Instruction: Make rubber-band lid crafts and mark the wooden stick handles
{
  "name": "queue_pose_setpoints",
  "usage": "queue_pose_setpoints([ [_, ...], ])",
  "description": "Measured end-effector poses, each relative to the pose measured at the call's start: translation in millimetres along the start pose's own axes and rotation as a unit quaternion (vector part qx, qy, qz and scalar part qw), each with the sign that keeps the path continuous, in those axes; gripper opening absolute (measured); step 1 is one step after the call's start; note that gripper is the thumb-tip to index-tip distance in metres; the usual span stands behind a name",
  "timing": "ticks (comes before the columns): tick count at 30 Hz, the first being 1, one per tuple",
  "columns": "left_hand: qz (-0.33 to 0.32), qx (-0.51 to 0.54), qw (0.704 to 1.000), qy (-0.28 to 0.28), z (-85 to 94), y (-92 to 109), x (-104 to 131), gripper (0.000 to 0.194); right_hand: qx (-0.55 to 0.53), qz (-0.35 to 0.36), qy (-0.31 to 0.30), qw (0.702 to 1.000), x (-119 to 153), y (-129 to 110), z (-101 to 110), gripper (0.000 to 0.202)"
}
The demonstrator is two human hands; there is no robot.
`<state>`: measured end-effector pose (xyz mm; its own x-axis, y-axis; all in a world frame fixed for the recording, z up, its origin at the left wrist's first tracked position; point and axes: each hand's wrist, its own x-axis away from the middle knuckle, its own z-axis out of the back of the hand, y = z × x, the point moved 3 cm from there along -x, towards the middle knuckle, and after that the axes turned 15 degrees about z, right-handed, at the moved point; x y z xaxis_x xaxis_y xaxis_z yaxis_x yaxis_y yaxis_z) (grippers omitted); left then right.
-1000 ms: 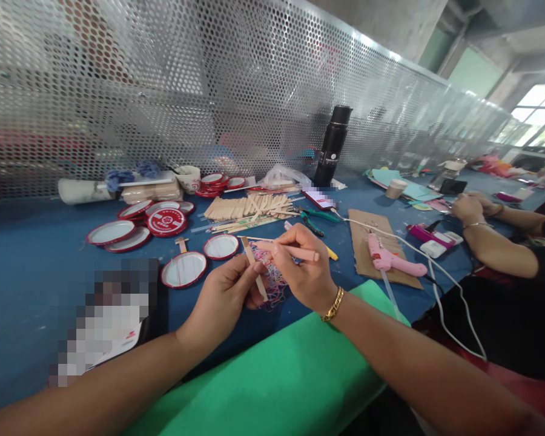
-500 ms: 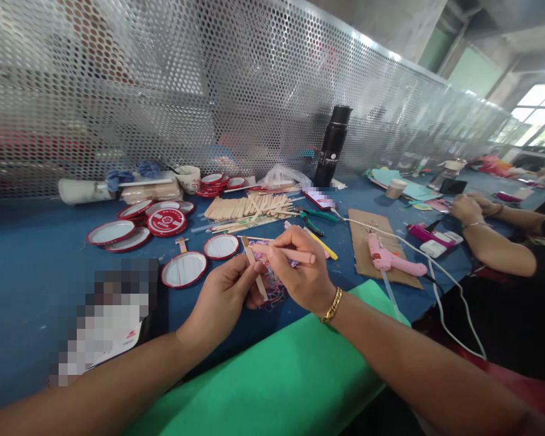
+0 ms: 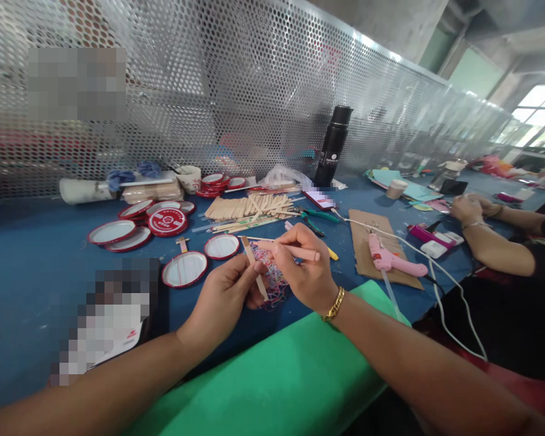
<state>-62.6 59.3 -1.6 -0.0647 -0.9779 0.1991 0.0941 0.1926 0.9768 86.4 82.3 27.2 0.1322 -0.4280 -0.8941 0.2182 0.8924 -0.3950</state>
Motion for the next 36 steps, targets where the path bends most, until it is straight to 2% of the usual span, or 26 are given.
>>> queue_pose_setpoints([
  [20,-0.004,-0.006,1.000,-0.008,-1.1,2.2,1.8,0.037,0.005,0.006,-0.025,1.000,0.6,-2.0,-3.5,0.011],
  [28,-0.002,-0.014,1.000,-0.003,-0.2,-0.4,-1.1,0.033,0.007,0.009,0.006,1.000,-0.8,-1.4,0.8,0.012],
  [36,-0.010,-0.018,1.000,-0.008,-0.4,0.4,-0.7,0.034,-0.005,0.011,-0.020,1.000,0.6,-1.4,-2.3,0.011],
])
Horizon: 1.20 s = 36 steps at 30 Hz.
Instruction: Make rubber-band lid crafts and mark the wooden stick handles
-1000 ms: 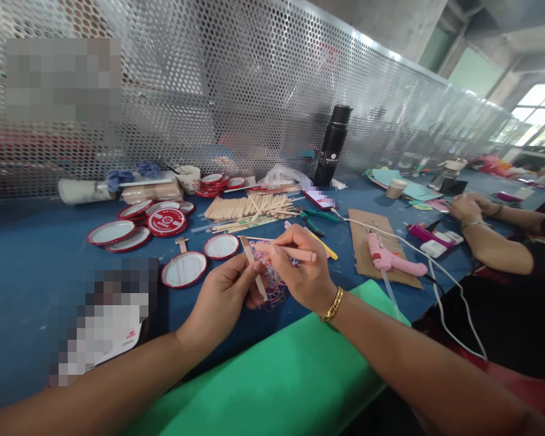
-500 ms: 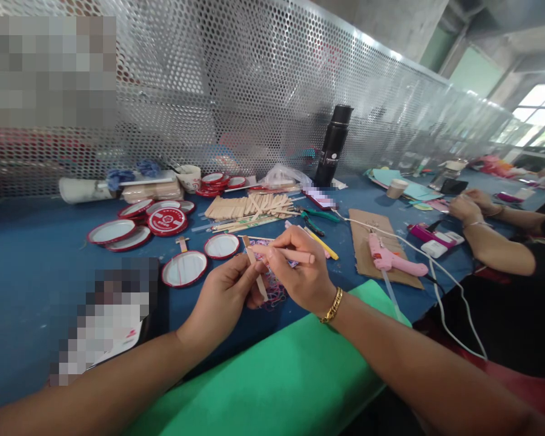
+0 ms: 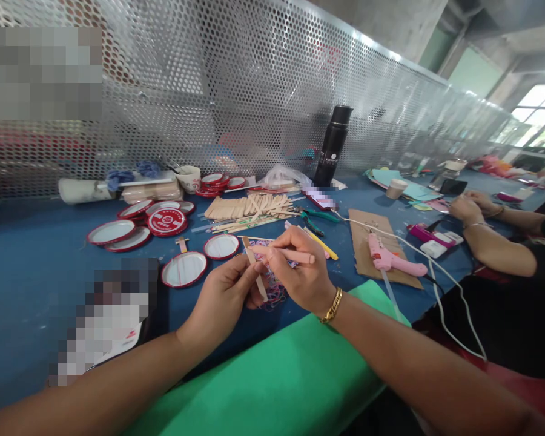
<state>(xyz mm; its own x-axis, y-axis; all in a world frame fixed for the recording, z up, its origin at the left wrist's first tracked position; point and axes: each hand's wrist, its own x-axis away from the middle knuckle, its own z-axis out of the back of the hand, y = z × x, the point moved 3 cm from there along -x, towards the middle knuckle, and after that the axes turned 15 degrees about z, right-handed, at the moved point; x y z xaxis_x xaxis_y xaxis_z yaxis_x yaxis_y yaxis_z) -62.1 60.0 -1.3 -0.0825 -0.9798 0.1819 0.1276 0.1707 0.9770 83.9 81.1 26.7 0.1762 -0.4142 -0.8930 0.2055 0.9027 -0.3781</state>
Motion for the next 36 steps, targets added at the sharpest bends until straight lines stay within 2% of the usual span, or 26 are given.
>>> queue_pose_setpoints([
  [5,0.004,0.000,1.000,0.005,0.4,-1.4,-1.1,0.033,0.012,0.005,0.019,1.000,-0.2,0.1,2.5,0.011],
  [11,-0.001,0.003,1.000,0.001,-0.4,-0.4,-0.1,0.034,0.008,0.009,0.001,1.000,0.7,0.0,-0.4,0.010],
  [17,0.003,-0.001,1.000,0.008,0.3,-0.3,0.2,0.034,0.007,0.003,0.025,1.000,0.8,1.9,1.5,0.010],
  [22,-0.005,-0.004,1.000,-0.001,0.3,-0.2,0.6,0.033,0.003,0.010,0.002,1.000,1.1,0.8,-0.9,0.011],
  [28,-0.002,-0.004,1.000,0.002,1.3,-2.5,-0.5,0.032,0.008,-0.007,0.022,1.000,0.7,2.9,0.9,0.011],
  [33,-0.008,-0.006,1.000,-0.002,0.9,-1.9,-0.1,0.033,0.005,0.004,0.007,1.000,0.3,1.9,-0.5,0.011],
  [36,-0.001,-0.007,1.000,0.004,0.7,-2.2,0.1,0.032,0.003,-0.005,0.019,1.000,0.2,2.1,0.5,0.012],
])
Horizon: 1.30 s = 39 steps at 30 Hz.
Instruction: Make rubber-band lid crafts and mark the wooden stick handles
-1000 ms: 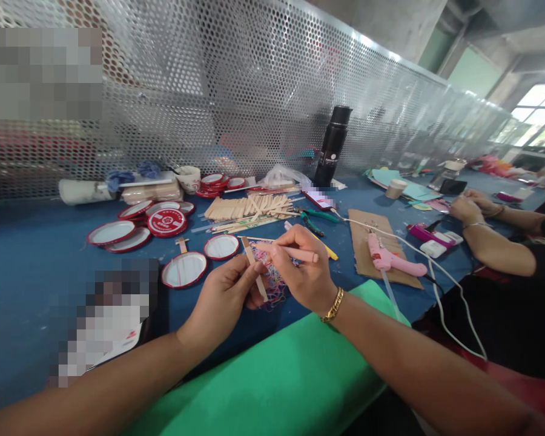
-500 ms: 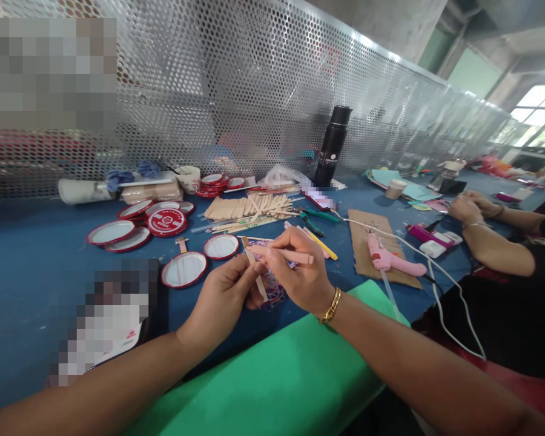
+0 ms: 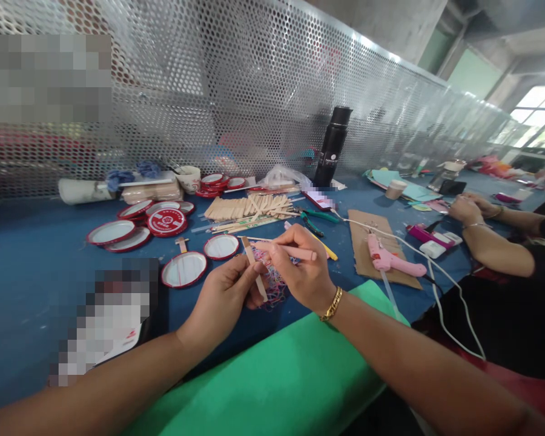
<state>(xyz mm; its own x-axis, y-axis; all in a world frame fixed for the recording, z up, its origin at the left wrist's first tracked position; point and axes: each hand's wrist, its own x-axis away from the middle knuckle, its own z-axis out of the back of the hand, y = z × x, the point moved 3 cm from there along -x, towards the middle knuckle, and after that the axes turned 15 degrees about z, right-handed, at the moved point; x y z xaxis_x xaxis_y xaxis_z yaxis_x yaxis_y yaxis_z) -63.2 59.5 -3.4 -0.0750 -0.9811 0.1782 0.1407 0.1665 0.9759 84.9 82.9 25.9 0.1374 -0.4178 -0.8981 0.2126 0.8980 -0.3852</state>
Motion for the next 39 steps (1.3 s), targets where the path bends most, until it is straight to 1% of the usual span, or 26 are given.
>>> queue_pose_setpoints([
  [3,-0.001,0.000,1.000,-0.001,-0.3,0.6,0.1,0.032,-0.001,-0.003,0.005,1.000,-0.2,-0.3,0.4,0.011],
  [7,-0.001,-0.001,1.000,-0.004,0.3,0.0,-0.8,0.034,0.003,0.006,-0.016,1.000,-0.4,-0.8,-0.9,0.011],
  [12,0.007,0.002,1.000,0.001,1.4,-2.3,-1.6,0.033,0.004,-0.012,0.010,1.000,-0.4,0.7,1.3,0.012],
  [18,0.001,0.003,1.000,-0.005,-0.4,1.2,-0.2,0.034,-0.002,0.003,-0.012,1.000,-0.6,-0.8,-0.6,0.011],
  [23,0.009,0.004,1.000,0.002,0.0,0.2,-0.1,0.032,-0.002,-0.018,0.008,1.000,-0.2,0.9,0.7,0.011],
  [28,0.005,-0.001,1.000,-0.003,0.0,0.3,-0.7,0.035,-0.010,0.005,-0.009,1.000,-0.6,-0.5,-0.5,0.010],
  [33,0.004,-0.001,1.000,-0.001,0.2,-0.4,-1.5,0.033,-0.004,-0.001,0.012,1.000,-0.6,0.0,1.1,0.011],
  [39,0.004,-0.003,1.000,-0.005,0.4,-0.1,0.1,0.035,-0.001,-0.003,-0.015,1.000,-1.0,-0.9,-0.6,0.010],
])
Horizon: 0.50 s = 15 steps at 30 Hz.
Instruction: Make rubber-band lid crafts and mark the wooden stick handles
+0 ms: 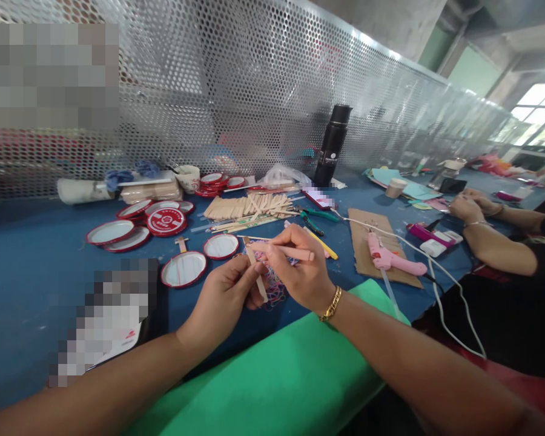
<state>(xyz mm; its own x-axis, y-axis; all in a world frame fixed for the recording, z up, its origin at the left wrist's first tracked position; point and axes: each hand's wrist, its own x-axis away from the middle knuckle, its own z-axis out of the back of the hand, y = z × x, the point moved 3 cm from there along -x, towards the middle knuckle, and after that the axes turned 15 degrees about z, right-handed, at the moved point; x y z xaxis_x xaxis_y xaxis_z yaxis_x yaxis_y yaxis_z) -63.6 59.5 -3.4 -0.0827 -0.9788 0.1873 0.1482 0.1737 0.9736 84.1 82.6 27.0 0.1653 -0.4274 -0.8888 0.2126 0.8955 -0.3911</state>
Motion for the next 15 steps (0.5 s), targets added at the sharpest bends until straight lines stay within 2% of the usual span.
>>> queue_pose_setpoints([
  [5,0.003,0.010,1.000,0.004,-0.2,0.4,-0.1,0.033,-0.005,-0.009,0.025,1.000,0.2,1.4,1.6,0.011],
  [10,0.004,0.006,1.000,0.002,-0.9,0.5,0.0,0.036,-0.004,0.000,0.008,1.000,-0.5,-0.3,-0.1,0.010],
  [15,0.003,0.009,1.000,0.004,0.1,-0.1,0.2,0.032,0.001,-0.010,0.030,1.000,-0.8,0.5,1.6,0.012],
])
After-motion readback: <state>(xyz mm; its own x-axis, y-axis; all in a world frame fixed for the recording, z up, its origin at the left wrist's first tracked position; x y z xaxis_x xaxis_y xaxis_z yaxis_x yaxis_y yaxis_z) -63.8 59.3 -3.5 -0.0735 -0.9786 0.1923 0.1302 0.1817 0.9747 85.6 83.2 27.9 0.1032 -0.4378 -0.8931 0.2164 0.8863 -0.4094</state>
